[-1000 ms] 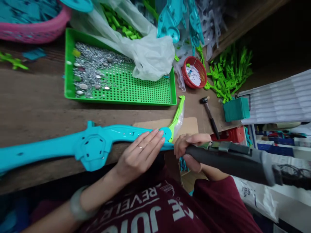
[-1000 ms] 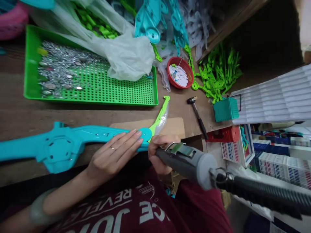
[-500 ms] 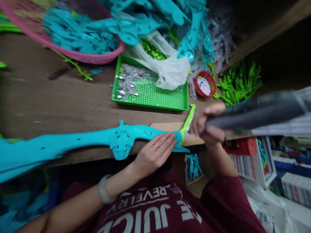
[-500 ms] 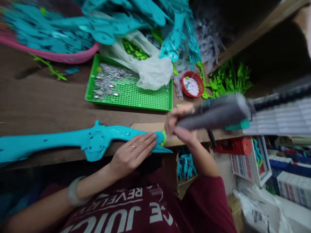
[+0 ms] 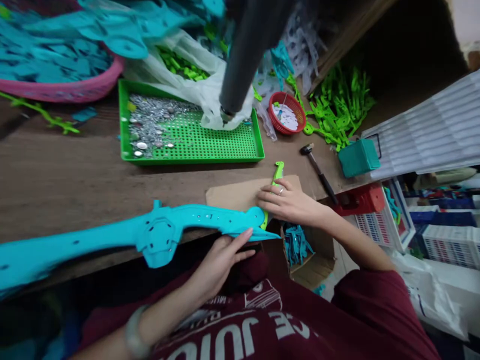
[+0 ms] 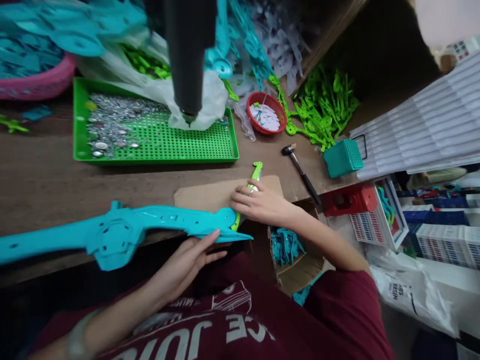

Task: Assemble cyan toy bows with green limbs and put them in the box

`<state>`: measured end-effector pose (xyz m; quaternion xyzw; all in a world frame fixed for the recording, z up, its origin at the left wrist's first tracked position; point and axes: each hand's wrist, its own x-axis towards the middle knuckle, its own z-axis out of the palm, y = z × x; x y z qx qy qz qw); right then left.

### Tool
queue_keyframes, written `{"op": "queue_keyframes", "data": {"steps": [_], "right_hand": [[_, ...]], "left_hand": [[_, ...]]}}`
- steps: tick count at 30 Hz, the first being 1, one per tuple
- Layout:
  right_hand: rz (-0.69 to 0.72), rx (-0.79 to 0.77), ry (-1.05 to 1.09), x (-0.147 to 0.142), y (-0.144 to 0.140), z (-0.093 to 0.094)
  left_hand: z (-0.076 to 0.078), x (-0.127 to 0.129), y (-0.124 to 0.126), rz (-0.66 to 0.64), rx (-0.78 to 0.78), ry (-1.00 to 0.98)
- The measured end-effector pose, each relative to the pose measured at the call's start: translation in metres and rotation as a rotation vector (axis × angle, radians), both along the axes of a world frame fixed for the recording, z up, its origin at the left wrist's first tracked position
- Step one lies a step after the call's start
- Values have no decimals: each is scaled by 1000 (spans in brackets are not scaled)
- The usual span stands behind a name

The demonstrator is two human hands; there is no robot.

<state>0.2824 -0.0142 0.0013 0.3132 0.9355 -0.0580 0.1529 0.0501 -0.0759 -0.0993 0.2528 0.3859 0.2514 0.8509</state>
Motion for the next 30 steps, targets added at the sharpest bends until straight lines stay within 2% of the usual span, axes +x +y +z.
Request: {"op": "queue_keyframes", "data": {"steps": [4,8,12,15,17,19,21,23,25,27,29,30], "right_hand": [[109,140,1,0,-1,3],[164,129,45,5,-2,8],[72,-3,61,6,-9,5],[-24,-87,121,5,-16,2],[-57,-84,172,6,-18,1],[-69,-43,217,12,-19,-1],[-59,10,258,25,-16,-8],[-57,58,284,42,-6,-18],[-64,98,298,54,6,-25],[-59,153,300,52,15,-23],[-61,178,328,28,15,-11],[-52,171,352,7,14,-4]], "left_hand": [[15,11,3,58,-1,108],[25,14,-5,145,-23,145],[28,16,-10,217,-73,137],[25,19,-10,206,-23,142],[22,20,-8,149,54,137],[20,15,-5,5,148,117],[19,-2,-2,-137,210,113],[19,-35,-4,-185,202,134],[18,-77,-16,-74,89,145],[17,-119,-35,204,-67,132],[15,-152,-52,516,-148,109],[14,-164,-57,627,-159,96]]}}
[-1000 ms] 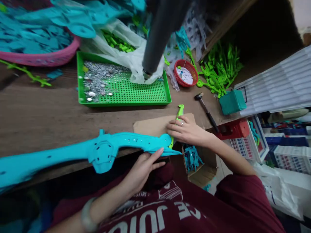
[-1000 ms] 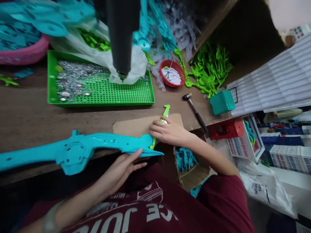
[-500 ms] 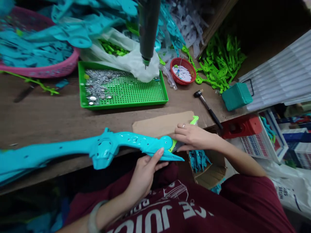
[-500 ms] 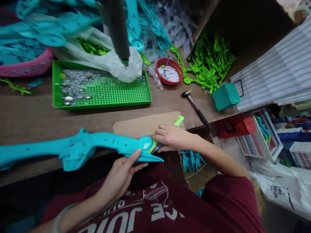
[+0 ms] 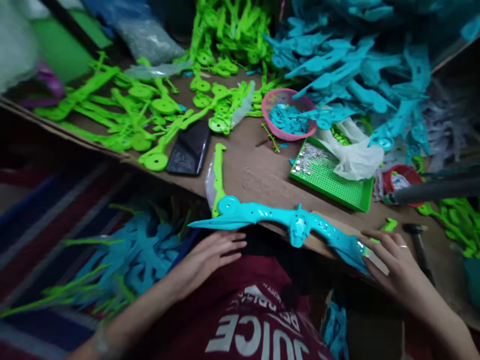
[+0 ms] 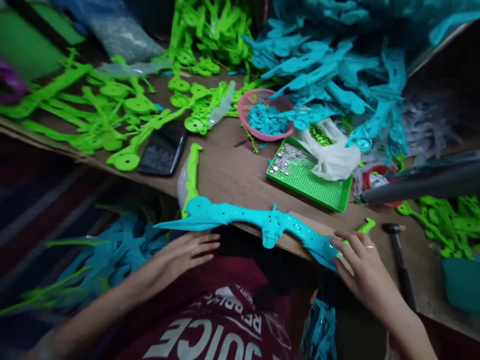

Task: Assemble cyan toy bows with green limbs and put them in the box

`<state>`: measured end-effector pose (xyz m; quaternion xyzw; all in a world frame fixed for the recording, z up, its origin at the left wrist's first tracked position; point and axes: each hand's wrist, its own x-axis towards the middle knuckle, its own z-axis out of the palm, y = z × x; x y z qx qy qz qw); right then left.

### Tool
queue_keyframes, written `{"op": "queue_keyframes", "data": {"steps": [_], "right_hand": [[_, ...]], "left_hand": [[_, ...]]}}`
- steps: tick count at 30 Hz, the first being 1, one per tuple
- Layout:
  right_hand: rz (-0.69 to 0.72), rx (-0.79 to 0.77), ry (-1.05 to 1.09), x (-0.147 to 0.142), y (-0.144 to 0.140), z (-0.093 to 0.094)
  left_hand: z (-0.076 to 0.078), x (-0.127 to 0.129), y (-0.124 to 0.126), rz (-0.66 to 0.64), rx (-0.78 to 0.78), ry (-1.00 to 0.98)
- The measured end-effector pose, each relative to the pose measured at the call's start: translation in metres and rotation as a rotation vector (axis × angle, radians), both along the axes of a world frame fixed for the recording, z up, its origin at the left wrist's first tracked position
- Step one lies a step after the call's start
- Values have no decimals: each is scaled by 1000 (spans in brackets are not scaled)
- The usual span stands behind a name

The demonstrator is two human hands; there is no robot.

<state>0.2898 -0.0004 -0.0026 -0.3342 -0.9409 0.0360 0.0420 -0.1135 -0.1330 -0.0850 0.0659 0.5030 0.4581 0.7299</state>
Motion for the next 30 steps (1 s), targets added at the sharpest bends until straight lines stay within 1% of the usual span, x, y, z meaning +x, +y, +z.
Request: {"op": "queue_keyframes", "data": {"steps": [1,3,5,6,8,10,12,14,16,19,21,23,25,28,30], "right_hand": [[28,-9,26,-26,-2,6],[125,-10,51,-87,-2,10],[218,-22,47,-148,4,4],[256,-60,28,-176,8,-1],[304,-207,18,-220,17,-12],[287,-388,39,-247,23,-21],[246,-539,72,-262,24,-27],[225,-631,99,-268,23,-31],[220,-680,124,-270,22,-33],[226,-707,149,-269,22,-36],[249,-702,167,-267,23,-37],[282,-673,169,-265,23,-37],[323,-613,129,-264,23,-36],[356,-519,75,-263,20,-36],[355,-507,90,-263,18,-36]], "left_hand": [[0,-9,-2,74,5,-8],[0,-17,1,149,16,-20],[3,-18,10,183,27,-17],[5,-16,14,195,34,-13],[7,-12,19,233,52,-1],[8,-6,18,296,50,22],[5,0,14,365,28,45],[0,5,8,406,13,39],[-4,9,3,414,20,-4],[-7,13,-1,373,46,-70],[-7,14,-2,350,64,-42],[-5,14,-2,321,80,25],[-3,13,-3,274,121,74],[-3,12,-5,211,196,75],[-6,12,-7,225,191,91]]}}
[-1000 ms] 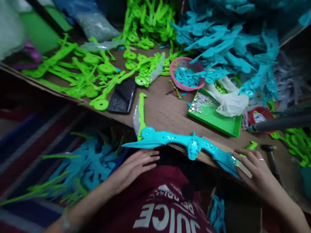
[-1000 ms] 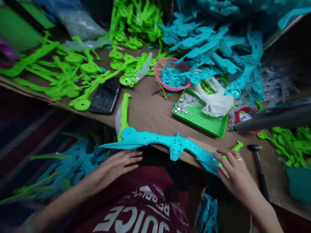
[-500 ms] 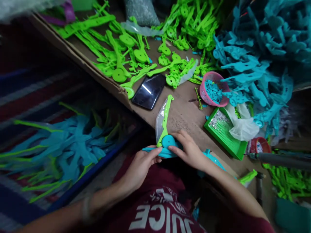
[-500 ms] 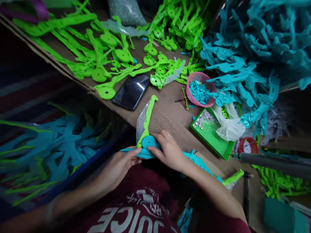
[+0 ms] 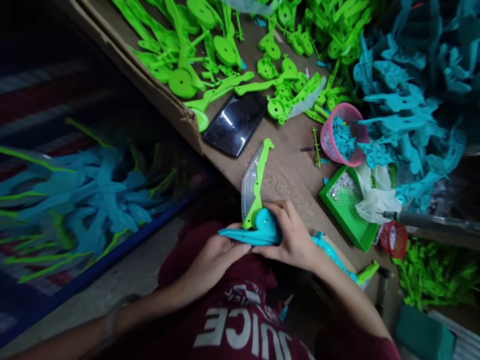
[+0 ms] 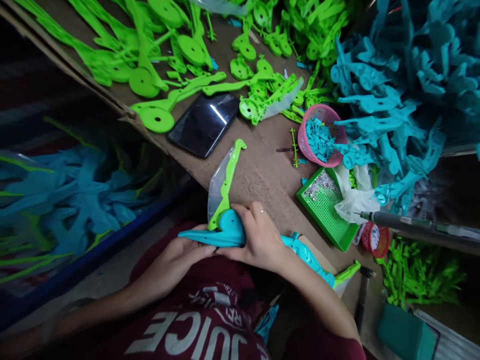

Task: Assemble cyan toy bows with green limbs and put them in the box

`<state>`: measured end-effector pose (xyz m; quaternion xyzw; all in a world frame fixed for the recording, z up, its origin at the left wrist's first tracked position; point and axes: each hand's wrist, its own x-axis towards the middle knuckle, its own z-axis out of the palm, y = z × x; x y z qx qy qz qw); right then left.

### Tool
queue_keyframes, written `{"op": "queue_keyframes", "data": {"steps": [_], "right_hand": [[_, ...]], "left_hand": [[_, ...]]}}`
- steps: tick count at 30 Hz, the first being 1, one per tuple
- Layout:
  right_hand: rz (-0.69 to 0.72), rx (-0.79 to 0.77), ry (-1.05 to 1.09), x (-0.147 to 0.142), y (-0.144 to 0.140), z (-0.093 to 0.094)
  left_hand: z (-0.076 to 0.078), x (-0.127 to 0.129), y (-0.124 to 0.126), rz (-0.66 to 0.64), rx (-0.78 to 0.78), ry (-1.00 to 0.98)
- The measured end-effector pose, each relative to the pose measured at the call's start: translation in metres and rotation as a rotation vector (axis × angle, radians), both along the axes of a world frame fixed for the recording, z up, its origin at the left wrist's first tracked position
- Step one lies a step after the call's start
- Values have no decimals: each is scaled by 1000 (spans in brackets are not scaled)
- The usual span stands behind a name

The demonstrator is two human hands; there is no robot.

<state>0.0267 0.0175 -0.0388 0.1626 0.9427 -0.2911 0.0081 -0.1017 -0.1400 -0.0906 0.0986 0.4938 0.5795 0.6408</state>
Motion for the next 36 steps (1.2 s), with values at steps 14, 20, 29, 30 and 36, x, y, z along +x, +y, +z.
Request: {"op": "queue_keyframes", "data": {"steps": [14,20,29,30,36], "right_hand": [[91,83,-1,10,-3,1],[74,79,-28,9,-4,10],[57,16,-86,9,-1,11],[54,30,-91,9,-1,11],[52,52,-92,9,0,13]], "left_hand": [[-22,3,1,70,-28,322],[-38,-4,1,38,158,351],[-43,-18,1,-49,378,269],[-43,-17,1,-49,368,256],[-48,-16,-5,-92,348,161]]}}
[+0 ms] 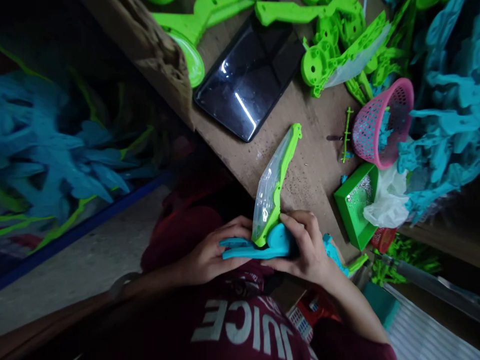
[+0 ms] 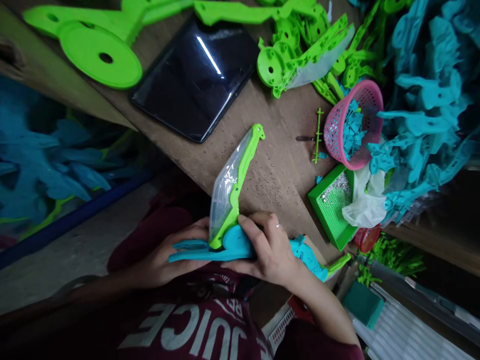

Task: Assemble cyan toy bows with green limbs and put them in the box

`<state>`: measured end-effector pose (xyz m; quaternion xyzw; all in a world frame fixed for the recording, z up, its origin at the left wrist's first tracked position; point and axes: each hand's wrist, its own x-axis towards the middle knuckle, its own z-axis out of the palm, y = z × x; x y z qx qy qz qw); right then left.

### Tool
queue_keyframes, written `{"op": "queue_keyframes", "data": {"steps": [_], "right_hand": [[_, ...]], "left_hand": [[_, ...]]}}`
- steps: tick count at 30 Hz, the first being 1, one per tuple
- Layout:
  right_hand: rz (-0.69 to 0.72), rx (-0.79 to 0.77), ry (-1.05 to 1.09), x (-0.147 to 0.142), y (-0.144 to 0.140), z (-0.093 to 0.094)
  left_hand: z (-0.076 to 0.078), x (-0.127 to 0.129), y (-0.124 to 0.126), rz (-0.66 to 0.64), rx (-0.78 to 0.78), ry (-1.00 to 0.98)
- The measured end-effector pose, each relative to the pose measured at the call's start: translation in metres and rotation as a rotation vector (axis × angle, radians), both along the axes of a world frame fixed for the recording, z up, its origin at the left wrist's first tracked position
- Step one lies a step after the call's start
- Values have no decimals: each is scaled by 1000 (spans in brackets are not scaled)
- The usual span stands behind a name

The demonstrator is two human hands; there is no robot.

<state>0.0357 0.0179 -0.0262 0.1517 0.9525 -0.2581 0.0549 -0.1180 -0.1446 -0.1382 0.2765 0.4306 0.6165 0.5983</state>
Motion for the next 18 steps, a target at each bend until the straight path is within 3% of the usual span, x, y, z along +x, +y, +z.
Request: {"op": "queue_keyframes", "data": {"steps": [7,14,18], "right_hand": [[-3,-50,77,1,4,-6],[41,-110,-56,-5,6,0],[43,-101,-76,-4,8,1]], "left_hand": [[-7,-8,2,-60,79,25],[-19,-31,19,-266,243,187],[-20,-29,20,-363,240,99]]}}
